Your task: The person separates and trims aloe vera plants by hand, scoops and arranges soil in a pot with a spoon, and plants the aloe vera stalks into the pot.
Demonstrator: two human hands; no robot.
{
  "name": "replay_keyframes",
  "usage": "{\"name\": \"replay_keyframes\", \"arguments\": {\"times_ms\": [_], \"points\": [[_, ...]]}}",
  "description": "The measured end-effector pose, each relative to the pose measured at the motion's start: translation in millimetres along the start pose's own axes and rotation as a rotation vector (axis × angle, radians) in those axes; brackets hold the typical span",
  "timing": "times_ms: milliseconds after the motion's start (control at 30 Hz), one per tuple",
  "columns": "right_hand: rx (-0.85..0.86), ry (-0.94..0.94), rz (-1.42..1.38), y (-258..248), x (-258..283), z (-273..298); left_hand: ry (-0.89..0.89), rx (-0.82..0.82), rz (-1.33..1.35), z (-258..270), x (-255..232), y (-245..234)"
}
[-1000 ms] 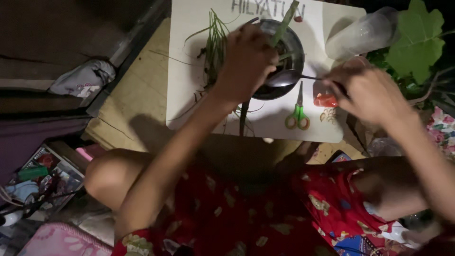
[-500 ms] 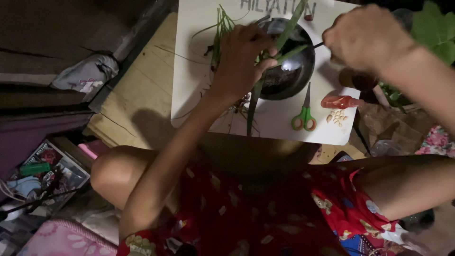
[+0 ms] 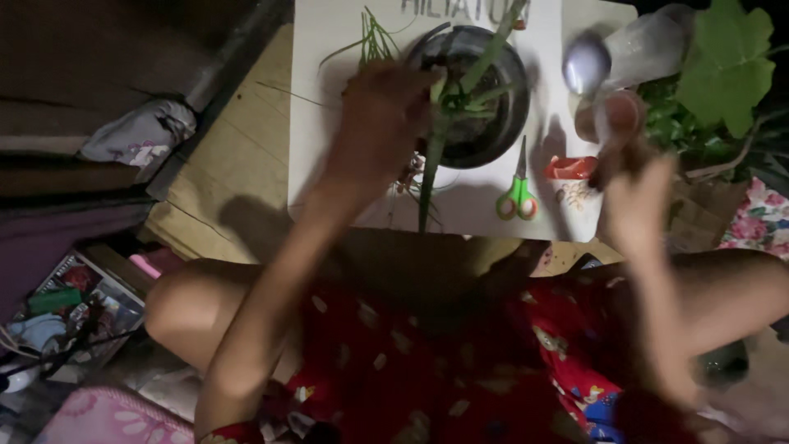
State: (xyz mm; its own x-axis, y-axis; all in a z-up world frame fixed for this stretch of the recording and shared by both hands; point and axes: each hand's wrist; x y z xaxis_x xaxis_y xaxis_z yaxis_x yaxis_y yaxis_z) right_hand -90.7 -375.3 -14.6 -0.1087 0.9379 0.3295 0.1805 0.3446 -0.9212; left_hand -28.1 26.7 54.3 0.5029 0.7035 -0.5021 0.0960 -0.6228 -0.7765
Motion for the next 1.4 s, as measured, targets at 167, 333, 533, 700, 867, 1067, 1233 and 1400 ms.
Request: {"name": "replay_keyframes", "arguments": {"times_ms": [167, 333, 533, 700, 867, 1067, 1233, 1400], "points": [[-0.117, 0.568, -1.112, 135.6, 43.4, 142.2, -0.678, 0.009, 0.283, 11.9, 1.0, -9.4], [0.089, 0.938, -0.995, 176.3, 86.3, 135.0, -0.504, -0.089, 0.047, 30.8, 14.8, 23.2], [0.096, 0.5, -1.102, 122.6, 115.4, 104.5, -0.747, 0.176, 0.457, 32.8, 43.3, 77.2], [0.244, 0.375, -0.928, 119.3, 84.8, 114.9, -0.337, 0.053, 0.041, 19.2, 67.8, 87.6], [0.103, 0.265, -1.143, 176.7, 49.1, 142.0, -0.387, 0.573, 0.041, -42.3, 90.6, 72.7], [0.11, 0.587, -1.477, 183.1, 50.0, 147.4, -0.105, 0.599, -0.324, -89.4, 119.2, 129.4], [0.38, 0.794, -1.665, 130.1, 70.9, 131.6, 0.104, 0.325, -0.46, -114.2, 124.3, 181.6], [0.464, 0.913, -1.745, 80.0, 64.7, 127.6, 0.272, -0.295, -0.378, -96.9, 72.9, 124.0]]}}
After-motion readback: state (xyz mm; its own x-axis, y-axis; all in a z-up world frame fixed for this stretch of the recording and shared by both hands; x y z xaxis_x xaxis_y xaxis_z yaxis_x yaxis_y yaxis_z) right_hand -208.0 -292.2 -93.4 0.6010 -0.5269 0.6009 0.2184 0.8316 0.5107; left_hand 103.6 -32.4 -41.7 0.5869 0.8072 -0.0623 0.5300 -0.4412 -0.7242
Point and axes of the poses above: each hand's wrist, its own z-axis away from the middle knuckle, its own y-axis out of the palm, x = y × z, and after that the axes turned 11 degrees about -z, right-handed
